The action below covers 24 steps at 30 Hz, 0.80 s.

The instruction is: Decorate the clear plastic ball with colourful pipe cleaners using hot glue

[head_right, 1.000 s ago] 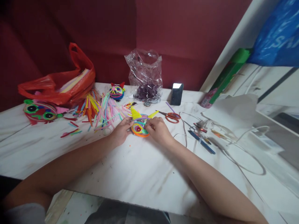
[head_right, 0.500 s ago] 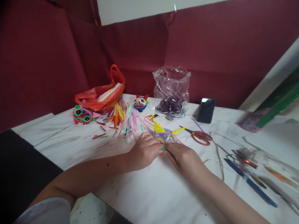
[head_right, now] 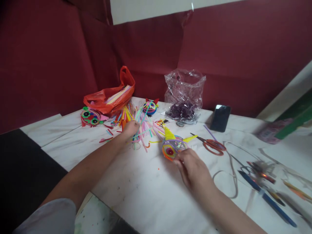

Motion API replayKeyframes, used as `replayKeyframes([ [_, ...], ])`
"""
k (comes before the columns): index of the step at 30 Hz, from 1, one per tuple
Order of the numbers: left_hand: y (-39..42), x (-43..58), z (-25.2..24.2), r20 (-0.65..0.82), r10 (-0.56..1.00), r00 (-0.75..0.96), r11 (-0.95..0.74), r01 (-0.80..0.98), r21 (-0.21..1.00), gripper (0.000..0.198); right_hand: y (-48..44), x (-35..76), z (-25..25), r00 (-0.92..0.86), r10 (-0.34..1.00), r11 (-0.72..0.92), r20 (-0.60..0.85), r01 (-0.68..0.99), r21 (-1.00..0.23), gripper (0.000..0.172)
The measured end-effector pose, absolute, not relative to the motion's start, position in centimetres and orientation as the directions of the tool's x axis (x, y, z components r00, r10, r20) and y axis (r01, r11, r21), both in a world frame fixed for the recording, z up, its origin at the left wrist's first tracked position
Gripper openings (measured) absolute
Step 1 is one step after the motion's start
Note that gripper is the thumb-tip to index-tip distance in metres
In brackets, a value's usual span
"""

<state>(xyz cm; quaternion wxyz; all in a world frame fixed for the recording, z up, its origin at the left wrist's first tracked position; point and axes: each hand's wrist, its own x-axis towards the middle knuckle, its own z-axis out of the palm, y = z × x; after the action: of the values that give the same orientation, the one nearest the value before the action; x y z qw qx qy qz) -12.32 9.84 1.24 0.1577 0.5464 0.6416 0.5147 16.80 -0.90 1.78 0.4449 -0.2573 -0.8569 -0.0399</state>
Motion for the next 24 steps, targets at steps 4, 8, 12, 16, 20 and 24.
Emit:
replayKeyframes([
  [4, 6.7, -8.9, 1.6, 0.549, 0.827, -0.119, -0.378, 0.606, 0.700, 0.012, -0.7, 15.3, -1.3, -0.371, 0.731, 0.681, 0.573, 0.457, -0.573, 0.028],
  [8, 1.7, -3.9, 1.7, 0.586, 0.582, 0.563, -0.806, 0.496, 0.324, 0.023, -0.9, 14.9, -2.0, -0.234, 0.850, 0.523, 0.472, 0.276, -0.806, 0.032],
  [12, -0.1, -2.3, 0.5, 0.645, 0.492, 0.584, -0.839, 0.516, 0.174, 0.027, -1.1, 14.9, -1.6, -0.195, 0.879, 0.468, 0.435, 0.176, -0.866, 0.032],
  [16, 0.7, -2.8, -0.2, 0.636, 0.456, 0.622, -0.846, 0.526, 0.092, 0.026, -1.3, 14.9, -1.8, -0.174, 0.910, 0.404, 0.377, 0.161, -0.900, 0.028],
  [20, 1.0, -3.2, 0.3, 0.600, 0.384, 0.702, -0.866, 0.499, -0.029, 0.026, -1.2, 14.9, -2.2, -0.189, 0.920, 0.373, 0.344, 0.144, -0.917, 0.026],
  [24, 0.6, -3.3, 0.9, 0.636, 0.357, 0.684, -0.840, 0.533, -0.101, 0.024, -1.3, 15.2, -2.6, -0.206, 0.925, 0.349, 0.320, 0.122, -0.929, 0.022],
])
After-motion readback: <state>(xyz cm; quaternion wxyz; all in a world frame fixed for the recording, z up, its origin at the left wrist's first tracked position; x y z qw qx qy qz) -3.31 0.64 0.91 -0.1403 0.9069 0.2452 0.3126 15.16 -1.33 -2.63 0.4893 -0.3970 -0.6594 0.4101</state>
